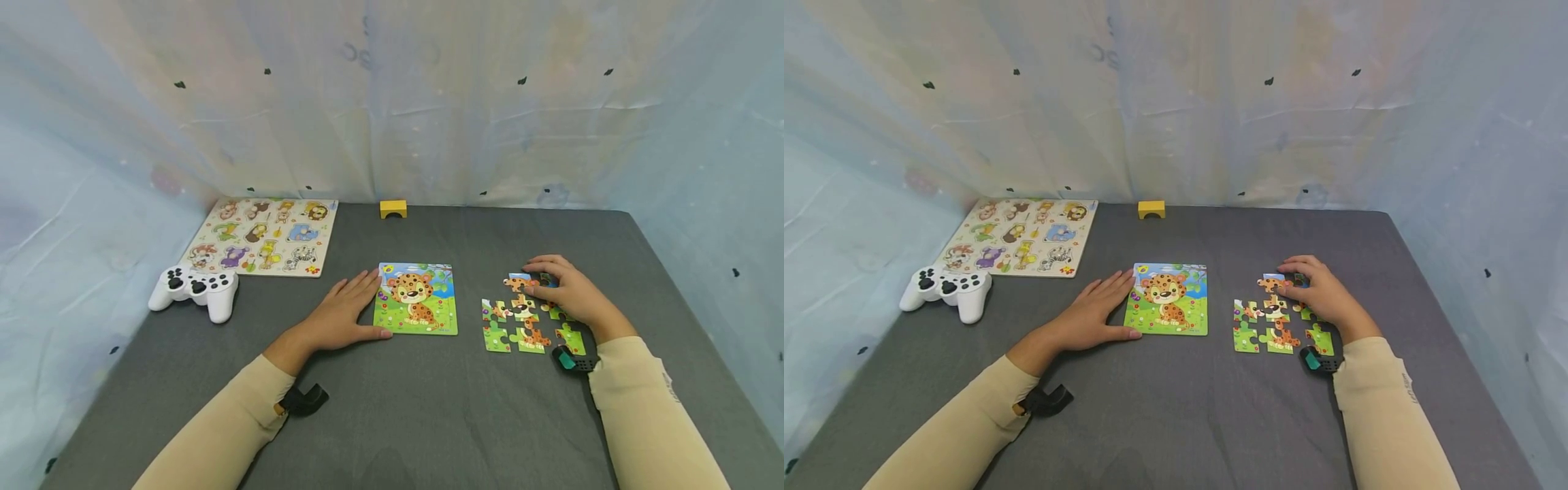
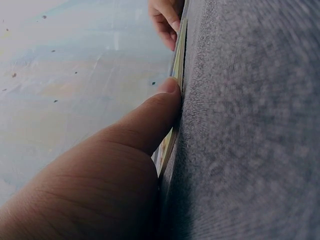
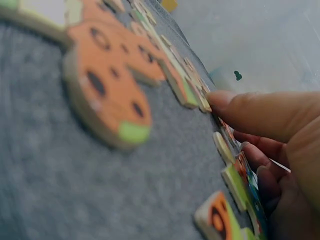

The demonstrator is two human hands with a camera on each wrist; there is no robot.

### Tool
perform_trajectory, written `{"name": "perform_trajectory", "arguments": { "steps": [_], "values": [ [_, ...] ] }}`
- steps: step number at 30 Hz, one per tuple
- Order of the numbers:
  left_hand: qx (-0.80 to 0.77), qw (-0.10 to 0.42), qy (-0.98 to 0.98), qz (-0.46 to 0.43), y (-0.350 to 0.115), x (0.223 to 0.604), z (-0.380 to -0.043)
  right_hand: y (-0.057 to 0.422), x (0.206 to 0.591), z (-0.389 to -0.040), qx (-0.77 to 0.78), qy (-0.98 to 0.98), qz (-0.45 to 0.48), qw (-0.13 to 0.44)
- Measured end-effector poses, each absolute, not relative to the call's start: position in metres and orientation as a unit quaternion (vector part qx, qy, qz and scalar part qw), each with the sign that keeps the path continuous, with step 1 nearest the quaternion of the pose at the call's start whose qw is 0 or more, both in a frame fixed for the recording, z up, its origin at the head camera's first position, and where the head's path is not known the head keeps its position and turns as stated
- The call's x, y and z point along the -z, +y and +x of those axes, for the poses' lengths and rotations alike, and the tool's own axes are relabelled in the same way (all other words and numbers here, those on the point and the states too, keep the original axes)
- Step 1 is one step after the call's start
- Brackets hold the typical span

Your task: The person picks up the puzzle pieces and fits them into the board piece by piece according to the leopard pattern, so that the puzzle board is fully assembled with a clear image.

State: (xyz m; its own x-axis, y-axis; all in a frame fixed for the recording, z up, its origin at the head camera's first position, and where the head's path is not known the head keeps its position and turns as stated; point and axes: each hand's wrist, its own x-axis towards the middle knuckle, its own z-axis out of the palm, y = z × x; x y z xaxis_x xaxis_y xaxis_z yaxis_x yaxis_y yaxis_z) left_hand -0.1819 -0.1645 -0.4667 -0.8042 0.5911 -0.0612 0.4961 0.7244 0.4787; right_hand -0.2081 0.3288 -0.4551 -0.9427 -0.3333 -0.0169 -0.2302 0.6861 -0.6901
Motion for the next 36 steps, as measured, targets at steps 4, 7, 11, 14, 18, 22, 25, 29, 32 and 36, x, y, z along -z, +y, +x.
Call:
{"name": "perform_trajectory", "arguments": {
  "steps": [4,7,11,14,18,22,25,29,32,36],
  "values": [
    [-0.224,0.103,0.924,0.293,-0.166,0.472,-0.184,0.325,0.452,-0.207,0.368,0.914,-0.154,0.075],
    [-0.226,0.101,0.923,0.296,-0.165,0.470,-0.184,0.323,0.451,-0.207,0.382,0.909,-0.146,0.079],
    [-0.219,0.104,0.923,0.297,-0.164,0.464,-0.181,0.322,0.451,-0.205,0.401,0.905,-0.122,0.080],
    [-0.212,0.106,0.926,0.296,-0.163,0.462,-0.179,0.321,0.450,-0.205,0.394,0.911,-0.100,0.067],
    [-0.212,0.100,0.926,0.296,-0.163,0.462,-0.179,0.318,0.448,-0.204,0.394,0.915,-0.082,0.042],
    [-0.217,0.096,0.925,0.297,-0.164,0.464,-0.180,0.316,0.446,-0.203,0.408,0.910,-0.073,0.020],
    [-0.218,0.097,0.924,0.298,-0.164,0.464,-0.180,0.314,0.444,-0.201,0.413,0.908,-0.072,-0.004],
    [-0.215,0.101,0.925,0.297,-0.164,0.463,-0.180,0.309,0.439,-0.199,0.418,0.905,-0.072,-0.034],
    [-0.213,0.101,0.925,0.298,-0.164,0.463,-0.180,0.302,0.434,-0.198,0.427,0.900,-0.073,-0.047],
    [-0.214,0.098,0.924,0.300,-0.164,0.464,-0.180,0.293,0.425,-0.195,0.441,0.892,-0.080,-0.052]
  ]
}}
